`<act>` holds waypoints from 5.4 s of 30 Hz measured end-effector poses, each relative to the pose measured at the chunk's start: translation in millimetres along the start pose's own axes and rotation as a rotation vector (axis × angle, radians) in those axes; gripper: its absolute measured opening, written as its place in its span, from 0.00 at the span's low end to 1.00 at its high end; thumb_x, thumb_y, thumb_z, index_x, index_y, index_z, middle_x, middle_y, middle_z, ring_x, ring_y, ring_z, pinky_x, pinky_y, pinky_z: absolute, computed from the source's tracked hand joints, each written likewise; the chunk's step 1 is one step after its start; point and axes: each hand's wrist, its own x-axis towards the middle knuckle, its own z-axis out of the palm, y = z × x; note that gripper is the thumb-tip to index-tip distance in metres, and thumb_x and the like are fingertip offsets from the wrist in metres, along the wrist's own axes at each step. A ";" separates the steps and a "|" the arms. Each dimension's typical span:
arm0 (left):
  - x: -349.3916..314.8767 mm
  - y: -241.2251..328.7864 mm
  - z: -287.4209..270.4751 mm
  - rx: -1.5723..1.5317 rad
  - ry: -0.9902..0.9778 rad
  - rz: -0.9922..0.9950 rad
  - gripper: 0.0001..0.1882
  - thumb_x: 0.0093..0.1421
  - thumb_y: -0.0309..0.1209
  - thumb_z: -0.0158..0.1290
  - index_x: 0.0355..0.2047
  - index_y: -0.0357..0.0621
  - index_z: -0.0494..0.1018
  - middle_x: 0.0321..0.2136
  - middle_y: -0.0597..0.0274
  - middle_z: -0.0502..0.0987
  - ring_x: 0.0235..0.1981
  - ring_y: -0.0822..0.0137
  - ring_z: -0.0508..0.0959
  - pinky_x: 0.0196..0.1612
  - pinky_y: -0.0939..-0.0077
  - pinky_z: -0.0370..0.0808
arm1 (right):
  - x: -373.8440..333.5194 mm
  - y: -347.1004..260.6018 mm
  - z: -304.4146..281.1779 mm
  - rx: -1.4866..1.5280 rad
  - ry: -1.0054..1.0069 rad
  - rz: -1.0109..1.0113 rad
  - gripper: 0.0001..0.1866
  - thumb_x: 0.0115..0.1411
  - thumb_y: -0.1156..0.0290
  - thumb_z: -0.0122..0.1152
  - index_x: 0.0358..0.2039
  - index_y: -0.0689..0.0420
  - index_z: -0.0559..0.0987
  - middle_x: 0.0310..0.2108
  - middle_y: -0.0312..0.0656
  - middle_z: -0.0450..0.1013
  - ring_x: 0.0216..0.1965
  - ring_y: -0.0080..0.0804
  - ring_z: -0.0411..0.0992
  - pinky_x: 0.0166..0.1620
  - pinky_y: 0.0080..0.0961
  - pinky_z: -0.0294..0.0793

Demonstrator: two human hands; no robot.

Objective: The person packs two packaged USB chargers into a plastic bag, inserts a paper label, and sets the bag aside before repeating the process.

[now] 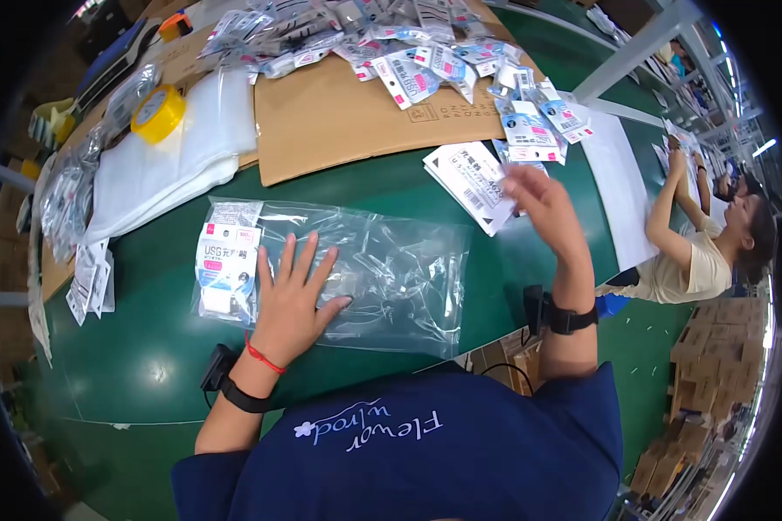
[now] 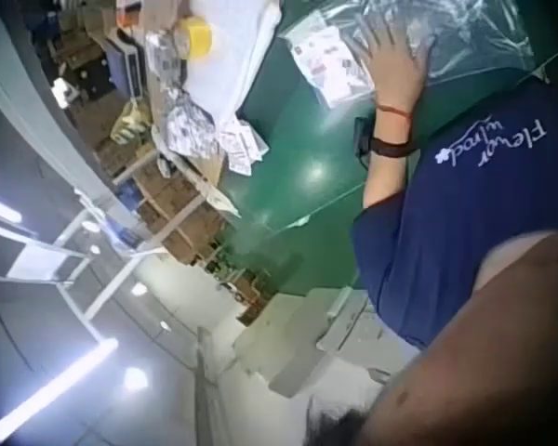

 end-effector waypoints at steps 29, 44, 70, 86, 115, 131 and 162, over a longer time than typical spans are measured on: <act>57.4 38.4 -15.1 -2.009 0.573 -0.512 0.17 0.66 0.29 0.45 0.53 0.35 0.64 0.47 0.57 0.73 0.46 0.67 0.75 0.51 0.73 0.70 | 32.2 56.3 17.1 0.220 0.349 -0.029 0.44 0.62 0.53 0.54 0.65 0.66 0.45 0.65 0.56 0.49 0.64 0.40 0.52 0.63 0.27 0.52; 34.9 32.8 -15.3 -1.669 0.569 -0.404 0.12 0.63 0.27 0.50 0.46 0.35 0.71 0.41 0.61 0.77 0.43 0.76 0.73 0.48 0.78 0.69 | 28.6 56.7 -15.4 -0.398 0.487 0.224 0.34 0.55 0.59 0.60 0.57 0.65 0.63 0.48 0.55 0.71 0.49 0.47 0.71 0.52 0.32 0.68; 49.0 55.5 -11.1 -1.568 0.222 -0.348 0.17 0.62 0.29 0.53 0.49 0.37 0.66 0.38 0.64 0.75 0.38 0.78 0.73 0.41 0.82 0.71 | -44.9 -60.8 136.6 0.906 -0.067 -0.226 0.27 0.63 0.70 0.54 0.60 0.61 0.60 0.50 0.42 0.69 0.49 0.25 0.68 0.53 0.23 0.66; 38.6 92.1 18.0 -0.582 0.118 0.137 0.07 0.57 0.30 0.54 0.31 0.40 0.70 0.26 0.58 0.72 0.27 0.62 0.74 0.31 0.73 0.71 | -20.5 7.7 34.7 1.182 0.471 -0.120 0.21 0.64 0.67 0.51 0.55 0.63 0.65 0.48 0.48 0.70 0.45 0.34 0.73 0.46 0.31 0.76; 33.1 99.9 -12.3 -0.494 0.444 0.544 0.06 0.48 0.28 0.50 0.27 0.40 0.68 0.24 0.62 0.68 0.24 0.66 0.73 0.24 0.74 0.71 | -10.0 -45.5 134.8 0.778 -0.834 0.118 0.19 0.63 0.69 0.55 0.53 0.60 0.68 0.46 0.37 0.71 0.45 0.18 0.67 0.48 0.19 0.69; 23.6 88.7 -19.1 -0.643 0.692 0.591 0.06 0.45 0.28 0.51 0.22 0.40 0.67 0.22 0.64 0.66 0.24 0.68 0.72 0.25 0.77 0.72 | 2.1 -82.1 199.3 0.319 -0.636 0.187 0.19 0.60 0.63 0.59 0.44 0.65 0.74 0.39 0.41 0.75 0.38 0.24 0.74 0.40 0.18 0.73; 20.3 -31.0 -25.0 0.115 0.272 -0.196 0.30 0.54 0.49 0.54 0.53 0.46 0.69 0.61 0.53 0.60 0.62 0.48 0.57 0.60 0.39 0.49 | 34.8 -32.6 10.7 0.150 -0.879 0.079 0.19 0.63 0.65 0.53 0.51 0.60 0.73 0.43 0.39 0.76 0.41 0.24 0.73 0.42 0.21 0.73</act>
